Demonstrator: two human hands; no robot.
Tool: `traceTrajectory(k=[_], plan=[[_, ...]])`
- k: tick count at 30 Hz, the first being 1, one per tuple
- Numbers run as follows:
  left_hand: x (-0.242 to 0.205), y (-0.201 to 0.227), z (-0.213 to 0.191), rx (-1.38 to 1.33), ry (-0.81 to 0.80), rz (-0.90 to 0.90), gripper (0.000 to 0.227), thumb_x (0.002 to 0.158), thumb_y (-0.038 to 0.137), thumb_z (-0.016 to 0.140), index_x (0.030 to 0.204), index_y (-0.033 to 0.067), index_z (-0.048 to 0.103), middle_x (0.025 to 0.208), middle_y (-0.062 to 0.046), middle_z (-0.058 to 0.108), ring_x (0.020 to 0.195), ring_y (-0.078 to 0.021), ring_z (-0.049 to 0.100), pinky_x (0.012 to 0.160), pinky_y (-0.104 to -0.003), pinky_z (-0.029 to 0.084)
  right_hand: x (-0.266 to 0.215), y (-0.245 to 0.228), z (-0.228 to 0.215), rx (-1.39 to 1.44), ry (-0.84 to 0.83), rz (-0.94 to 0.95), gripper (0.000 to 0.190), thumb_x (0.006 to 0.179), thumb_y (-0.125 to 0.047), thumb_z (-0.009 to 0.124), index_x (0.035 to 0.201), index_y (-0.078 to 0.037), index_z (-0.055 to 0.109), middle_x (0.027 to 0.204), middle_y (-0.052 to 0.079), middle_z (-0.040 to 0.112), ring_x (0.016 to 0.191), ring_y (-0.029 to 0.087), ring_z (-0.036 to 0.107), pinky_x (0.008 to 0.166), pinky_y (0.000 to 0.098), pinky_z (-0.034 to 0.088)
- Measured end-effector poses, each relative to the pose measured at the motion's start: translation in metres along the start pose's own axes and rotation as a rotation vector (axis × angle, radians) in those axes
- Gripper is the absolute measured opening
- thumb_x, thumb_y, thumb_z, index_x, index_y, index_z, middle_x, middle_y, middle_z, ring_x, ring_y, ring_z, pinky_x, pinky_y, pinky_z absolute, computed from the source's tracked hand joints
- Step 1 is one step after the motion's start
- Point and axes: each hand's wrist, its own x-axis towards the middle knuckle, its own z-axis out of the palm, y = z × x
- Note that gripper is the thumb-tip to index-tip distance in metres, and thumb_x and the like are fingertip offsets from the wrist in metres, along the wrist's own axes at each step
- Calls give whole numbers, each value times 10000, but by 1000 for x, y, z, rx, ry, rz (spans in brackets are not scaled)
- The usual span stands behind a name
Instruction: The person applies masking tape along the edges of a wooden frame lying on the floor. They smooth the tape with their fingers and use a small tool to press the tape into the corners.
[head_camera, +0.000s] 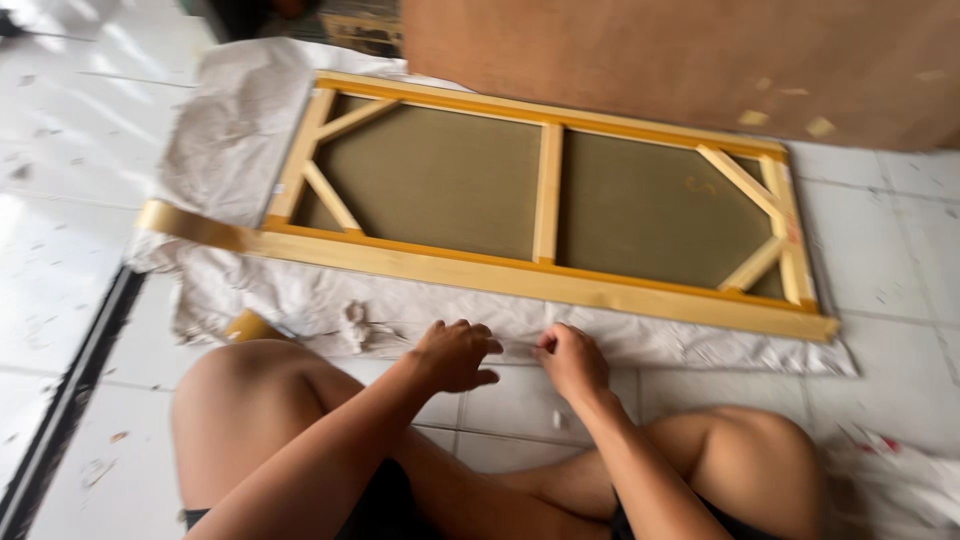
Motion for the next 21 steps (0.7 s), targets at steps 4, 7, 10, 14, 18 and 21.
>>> traceTrajectory(k=[4, 7, 10, 14, 18, 21], plan=[[-58, -92, -66, -289, 95, -282, 623, 1019, 643, 651, 1518, 272, 693, 1470, -86, 753, 1366, -383, 714, 1122, -647, 577, 5, -38, 3, 119, -18, 34, 159, 894, -420, 859, 1010, -320, 815, 968, -90, 846, 1004, 227, 838, 815, 430, 663], [-97, -204, -67, -607, 357, -488, 652, 992, 606, 723, 1530, 240, 686, 1469, -148, 769, 1445, -437, 666, 1204, -644, 529, 15, -84, 20, 331, -81, 6, 213, 874, -385, 901, 1049, -273, 853, 899, -61, 853, 790, 146, 799, 649, 320, 617], [-138, -301, -40, -651, 777, -731, 769, 976, 632, 806, 1550, 138, 674, 1420, -248, 756, 1418, -486, 661, 1186, -650, 515, 23, -148, 44, 565, -118, -17, 202, 927, -321, 890, 1008, -139, 857, 831, 38, 785, 697, 182, 731, 517, 315, 597], [-170, -331, -22, -777, 945, -1122, 1267, 751, 671, 961, 1759, 229, 334, 1758, -212, 357, 1597, -512, 420, 1283, -654, 413, 33, -249, 63, 594, -211, -59, 345, 999, -380, 831, 1219, -121, 891, 874, 121, 771, 634, 173, 658, 493, 298, 610], [-154, -366, 0, -966, 1071, -1033, 1525, 631, 582, 1068, 1804, 251, 152, 1822, -226, 245, 1687, -512, 315, 1353, -698, 316, 59, -331, 111, 511, -246, -126, 308, 953, -353, 848, 1195, -168, 892, 728, 105, 737, 482, 173, 667, 460, 276, 615], [-132, -403, 36, -944, 1075, -1063, 1207, 686, 514, 997, 1682, 346, 337, 1613, -124, 612, 1544, -408, 541, 1271, -663, 216, 66, -385, 136, 548, -266, -131, 254, 923, -310, 842, 1116, -152, 891, 677, 78, 712, 452, 154, 658, 437, 259, 605]])
